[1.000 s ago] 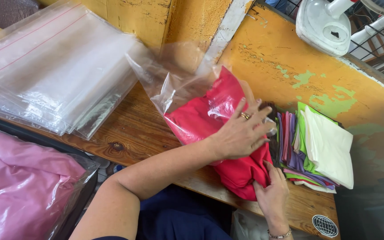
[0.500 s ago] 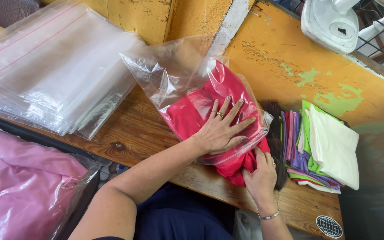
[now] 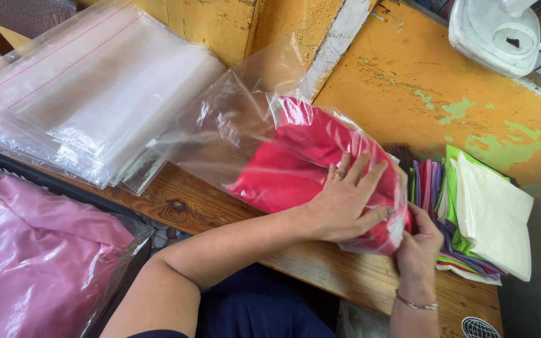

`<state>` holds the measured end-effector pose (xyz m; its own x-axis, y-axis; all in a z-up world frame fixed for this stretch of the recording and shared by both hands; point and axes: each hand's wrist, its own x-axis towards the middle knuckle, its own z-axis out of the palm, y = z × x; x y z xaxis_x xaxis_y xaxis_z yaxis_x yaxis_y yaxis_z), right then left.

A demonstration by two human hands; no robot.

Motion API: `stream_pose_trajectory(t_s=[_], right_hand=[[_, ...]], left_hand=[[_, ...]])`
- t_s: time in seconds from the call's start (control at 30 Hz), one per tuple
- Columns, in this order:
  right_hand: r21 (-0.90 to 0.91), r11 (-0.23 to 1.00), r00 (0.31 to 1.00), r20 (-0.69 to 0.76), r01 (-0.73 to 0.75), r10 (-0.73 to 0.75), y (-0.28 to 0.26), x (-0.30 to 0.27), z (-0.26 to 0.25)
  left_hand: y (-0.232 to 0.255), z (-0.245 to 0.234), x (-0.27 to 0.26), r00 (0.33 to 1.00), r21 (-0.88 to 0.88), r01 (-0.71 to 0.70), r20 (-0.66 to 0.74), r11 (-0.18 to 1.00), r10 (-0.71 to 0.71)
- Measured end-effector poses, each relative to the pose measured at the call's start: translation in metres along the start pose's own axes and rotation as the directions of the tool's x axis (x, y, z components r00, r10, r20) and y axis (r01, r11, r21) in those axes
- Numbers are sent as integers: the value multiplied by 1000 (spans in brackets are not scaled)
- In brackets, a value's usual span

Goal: Brushing a pillow with a duster to clean it before placing it into a clear plastic bag for packaging.

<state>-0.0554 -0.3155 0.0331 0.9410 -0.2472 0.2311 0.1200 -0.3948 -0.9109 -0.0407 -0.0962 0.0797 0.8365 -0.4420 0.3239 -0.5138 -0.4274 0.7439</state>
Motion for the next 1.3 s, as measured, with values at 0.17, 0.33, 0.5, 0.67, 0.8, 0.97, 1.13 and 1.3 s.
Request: stream_pose_trajectory(t_s=[0.17,0.33,0.5,0.67,0.8,0.97,1.13,1.3], right_hand=[[-327,943,944,325,61,51,8,14,-58],[-536,808,897,442,243,23,41,3,-34],[-439,811,875,451,387,-173,28,-22,8],[234,970,984,175,-72,31,50,-5,32],[56,991,984,126,123,-129,78,5,38],[-835,42,693,426,549,-582,23,3,17],[-3,973,973,4,231,-231,-15,-22,-7],[170,969,956,-201,-180,213,1,-52,13]], left_hand=[[-9,-9,14,983,435,-54,-133,899,123],[-69,14,32,924,626,-12,-291,779,248],[-82,24,30,948,640,-37,-221,767,230],[-71,37,29,927,580,-71,-263,812,269],[-57,54,24,890,426,-125,-351,896,291],[-28,44,23,878,252,-206,-380,946,292],[-26,26,23,942,130,-257,-188,958,278],[-52,20,15,925,543,-93,-262,834,274]])
